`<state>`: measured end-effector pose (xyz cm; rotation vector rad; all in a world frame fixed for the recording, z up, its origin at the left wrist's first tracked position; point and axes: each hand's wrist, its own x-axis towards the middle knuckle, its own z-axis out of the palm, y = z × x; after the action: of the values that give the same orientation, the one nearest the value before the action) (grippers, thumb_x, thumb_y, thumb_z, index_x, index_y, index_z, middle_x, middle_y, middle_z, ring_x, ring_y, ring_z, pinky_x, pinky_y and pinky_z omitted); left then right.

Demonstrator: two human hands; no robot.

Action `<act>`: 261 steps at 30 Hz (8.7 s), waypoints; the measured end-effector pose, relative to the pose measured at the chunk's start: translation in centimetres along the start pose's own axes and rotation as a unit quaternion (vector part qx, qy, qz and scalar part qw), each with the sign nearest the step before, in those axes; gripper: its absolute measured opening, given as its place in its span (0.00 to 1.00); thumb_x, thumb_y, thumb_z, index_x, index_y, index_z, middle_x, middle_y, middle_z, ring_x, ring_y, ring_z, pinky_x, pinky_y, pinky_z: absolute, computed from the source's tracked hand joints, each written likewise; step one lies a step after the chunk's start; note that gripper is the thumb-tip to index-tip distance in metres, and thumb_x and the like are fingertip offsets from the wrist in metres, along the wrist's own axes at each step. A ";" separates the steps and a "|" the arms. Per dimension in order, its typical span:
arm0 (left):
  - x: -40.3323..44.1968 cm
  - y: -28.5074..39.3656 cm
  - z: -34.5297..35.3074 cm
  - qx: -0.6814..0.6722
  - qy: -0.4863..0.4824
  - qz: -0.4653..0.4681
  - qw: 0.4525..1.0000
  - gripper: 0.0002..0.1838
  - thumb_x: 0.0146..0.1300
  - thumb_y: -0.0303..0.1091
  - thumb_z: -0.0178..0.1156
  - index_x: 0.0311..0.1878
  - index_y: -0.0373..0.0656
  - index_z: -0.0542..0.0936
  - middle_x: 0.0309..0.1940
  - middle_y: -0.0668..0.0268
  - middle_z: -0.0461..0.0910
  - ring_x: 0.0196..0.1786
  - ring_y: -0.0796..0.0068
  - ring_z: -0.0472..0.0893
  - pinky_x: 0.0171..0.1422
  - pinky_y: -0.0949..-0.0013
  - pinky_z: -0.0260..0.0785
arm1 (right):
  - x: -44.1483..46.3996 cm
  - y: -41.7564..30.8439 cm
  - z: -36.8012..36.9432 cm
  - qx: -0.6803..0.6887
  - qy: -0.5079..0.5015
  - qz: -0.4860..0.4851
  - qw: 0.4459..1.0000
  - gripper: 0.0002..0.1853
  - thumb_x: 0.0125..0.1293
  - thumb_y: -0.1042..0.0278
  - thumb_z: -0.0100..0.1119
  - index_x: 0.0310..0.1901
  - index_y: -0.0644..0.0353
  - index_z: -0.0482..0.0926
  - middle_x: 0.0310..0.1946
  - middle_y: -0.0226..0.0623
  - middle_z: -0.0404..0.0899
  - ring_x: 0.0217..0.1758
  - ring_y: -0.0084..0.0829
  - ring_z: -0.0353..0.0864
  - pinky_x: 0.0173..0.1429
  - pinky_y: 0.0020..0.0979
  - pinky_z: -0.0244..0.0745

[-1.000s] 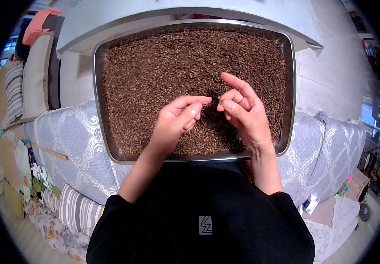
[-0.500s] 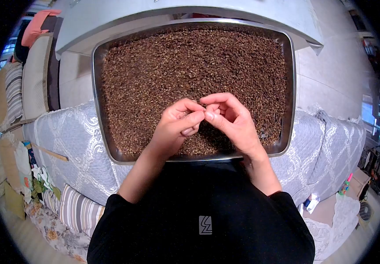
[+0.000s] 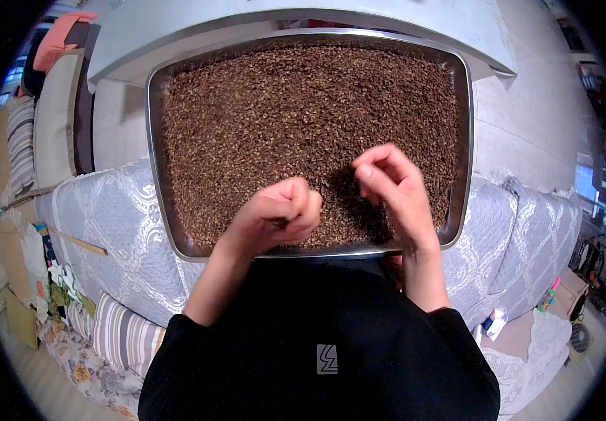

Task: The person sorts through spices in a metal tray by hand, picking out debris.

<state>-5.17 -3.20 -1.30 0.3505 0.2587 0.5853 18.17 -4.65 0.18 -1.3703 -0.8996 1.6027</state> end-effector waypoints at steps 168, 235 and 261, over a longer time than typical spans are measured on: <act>2.1 -1.4 -0.1 0.303 0.242 0.072 0.919 0.05 0.69 0.28 0.64 0.42 0.37 0.82 0.33 0.74 0.80 0.34 0.91 0.71 0.38 0.82 0.64 | 0.1 0.3 1.5 0.099 -0.089 0.087 0.987 0.09 0.73 0.67 0.61 0.43 0.64 0.77 0.29 0.31 0.79 0.22 0.16 0.75 0.22 0.18 0.69; 2.1 -1.9 0.2 0.161 0.181 0.064 0.968 0.05 0.74 0.30 0.56 0.40 0.40 0.75 0.29 0.69 0.78 0.25 0.90 0.67 0.28 0.83 0.57 | -1.3 1.7 1.7 0.084 -0.034 -0.011 0.996 0.06 0.72 0.75 0.58 0.45 0.61 0.71 0.32 0.29 0.77 0.28 0.14 0.74 0.29 0.15 0.69; -0.6 1.4 -1.4 0.279 0.235 0.234 0.901 0.09 0.75 0.28 0.51 0.36 0.38 0.74 0.33 0.60 0.77 0.18 0.89 0.59 0.21 0.83 0.50 | -0.4 0.6 1.0 -0.287 -0.026 -0.146 0.947 0.06 0.63 0.73 0.65 0.41 0.60 0.80 0.37 0.32 0.82 0.38 0.29 0.80 0.42 0.32 0.75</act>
<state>-6.78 -2.09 -1.91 0.8406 0.8328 1.0738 17.16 -5.24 -0.12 -1.4877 -1.6077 1.1959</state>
